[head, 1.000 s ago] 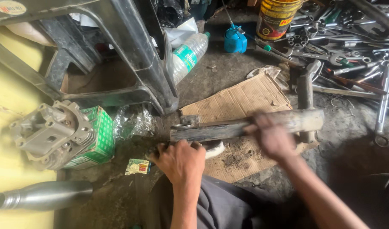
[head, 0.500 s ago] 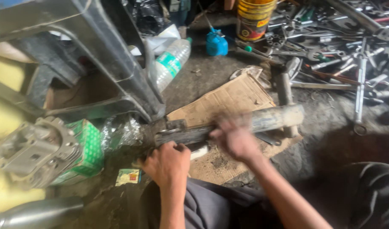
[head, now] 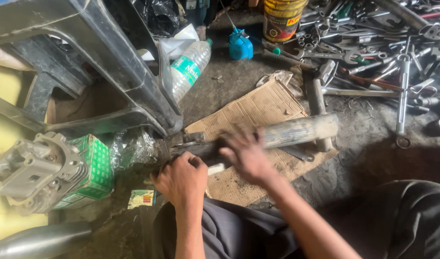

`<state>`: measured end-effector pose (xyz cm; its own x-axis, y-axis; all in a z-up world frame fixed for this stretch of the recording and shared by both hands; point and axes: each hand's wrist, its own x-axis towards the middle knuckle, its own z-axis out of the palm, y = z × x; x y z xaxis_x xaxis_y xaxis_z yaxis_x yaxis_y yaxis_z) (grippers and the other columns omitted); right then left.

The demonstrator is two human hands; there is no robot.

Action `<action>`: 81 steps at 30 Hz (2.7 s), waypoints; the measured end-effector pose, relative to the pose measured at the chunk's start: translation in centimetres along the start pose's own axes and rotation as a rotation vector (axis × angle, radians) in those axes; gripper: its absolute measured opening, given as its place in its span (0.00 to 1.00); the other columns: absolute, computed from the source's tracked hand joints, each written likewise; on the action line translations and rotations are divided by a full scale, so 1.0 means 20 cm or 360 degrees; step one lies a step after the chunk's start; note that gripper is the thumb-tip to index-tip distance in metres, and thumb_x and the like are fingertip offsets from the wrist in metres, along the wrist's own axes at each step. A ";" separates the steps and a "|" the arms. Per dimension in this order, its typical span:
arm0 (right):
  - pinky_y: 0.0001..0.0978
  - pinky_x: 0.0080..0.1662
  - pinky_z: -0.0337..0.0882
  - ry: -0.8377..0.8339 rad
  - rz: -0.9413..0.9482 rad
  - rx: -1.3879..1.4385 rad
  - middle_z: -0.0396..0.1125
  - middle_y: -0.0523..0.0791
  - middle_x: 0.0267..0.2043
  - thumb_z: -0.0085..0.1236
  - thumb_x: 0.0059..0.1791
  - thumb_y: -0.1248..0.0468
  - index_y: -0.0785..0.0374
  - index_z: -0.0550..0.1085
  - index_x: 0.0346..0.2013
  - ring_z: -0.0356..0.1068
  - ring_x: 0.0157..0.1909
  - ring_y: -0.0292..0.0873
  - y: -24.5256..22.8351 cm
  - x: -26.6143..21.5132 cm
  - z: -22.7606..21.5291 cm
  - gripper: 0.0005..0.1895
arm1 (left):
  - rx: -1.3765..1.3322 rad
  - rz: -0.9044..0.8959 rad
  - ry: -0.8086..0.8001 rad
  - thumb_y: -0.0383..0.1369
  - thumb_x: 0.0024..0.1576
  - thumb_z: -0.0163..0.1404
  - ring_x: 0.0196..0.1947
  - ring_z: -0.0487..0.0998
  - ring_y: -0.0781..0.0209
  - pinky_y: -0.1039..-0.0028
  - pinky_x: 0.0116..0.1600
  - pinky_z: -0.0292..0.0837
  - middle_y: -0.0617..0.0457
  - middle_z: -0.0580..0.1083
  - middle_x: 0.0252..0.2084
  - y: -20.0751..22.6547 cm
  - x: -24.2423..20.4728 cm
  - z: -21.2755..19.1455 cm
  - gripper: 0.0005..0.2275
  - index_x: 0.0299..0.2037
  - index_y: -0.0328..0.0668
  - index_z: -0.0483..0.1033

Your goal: The person wipes and cleans an exhaust pipe and a round plate by hand using a cloth.

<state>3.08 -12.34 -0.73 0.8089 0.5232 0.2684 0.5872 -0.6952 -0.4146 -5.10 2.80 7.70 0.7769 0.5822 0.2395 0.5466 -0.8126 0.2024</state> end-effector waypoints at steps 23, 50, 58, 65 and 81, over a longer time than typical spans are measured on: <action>0.77 0.58 0.55 0.0267 0.1032 0.0200 0.57 0.68 0.63 0.45 0.60 0.55 0.61 0.74 0.51 0.54 0.63 0.76 0.63 -0.26 -0.29 0.15 | 0.0076 -0.0054 -0.0650 0.38 0.55 0.51 0.39 0.81 0.52 0.41 0.64 0.58 0.49 0.81 0.40 -0.02 -0.08 -0.02 0.08 0.30 0.47 0.82; 0.46 0.50 0.74 0.0062 -0.0195 -0.1137 0.70 0.48 0.51 0.36 0.56 0.56 0.56 0.75 0.45 0.72 0.49 0.49 0.43 -0.14 -0.31 0.17 | -0.0053 -0.0025 -0.0559 0.33 0.53 0.55 0.43 0.81 0.51 0.43 0.64 0.59 0.49 0.80 0.43 -0.03 -0.07 0.03 0.04 0.32 0.44 0.80; 0.52 0.60 0.60 0.0012 -0.0370 0.0068 0.70 0.55 0.52 0.35 0.60 0.50 0.66 0.72 0.53 0.68 0.56 0.58 -0.24 0.05 -0.03 0.24 | -0.0044 -0.0080 -0.0563 0.37 0.54 0.55 0.49 0.79 0.48 0.40 0.65 0.55 0.48 0.80 0.44 -0.03 -0.08 0.04 0.06 0.32 0.47 0.82; 0.51 0.64 0.65 -0.0103 0.0417 -0.0316 0.69 0.51 0.56 0.41 0.55 0.56 0.59 0.69 0.61 0.69 0.57 0.51 0.34 -0.17 -0.31 0.22 | -0.0016 -0.0073 -0.0607 0.37 0.51 0.55 0.49 0.80 0.49 0.43 0.65 0.57 0.49 0.81 0.43 -0.02 -0.06 -0.01 0.06 0.32 0.50 0.83; 0.49 0.49 0.78 0.0400 0.1360 0.0010 0.71 0.59 0.55 0.32 0.60 0.56 0.63 0.65 0.67 0.75 0.46 0.60 0.46 -0.27 -0.24 0.24 | -0.0076 0.0070 0.0061 0.40 0.51 0.57 0.25 0.80 0.54 0.57 0.47 0.69 0.47 0.81 0.28 0.07 0.08 0.01 0.07 0.25 0.49 0.83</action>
<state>4.23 -23.99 -1.82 0.9537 -0.2971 0.0474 -0.2196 -0.7952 -0.5652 -3.05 2.51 8.11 0.7869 0.5472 0.2852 0.4958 -0.8358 0.2358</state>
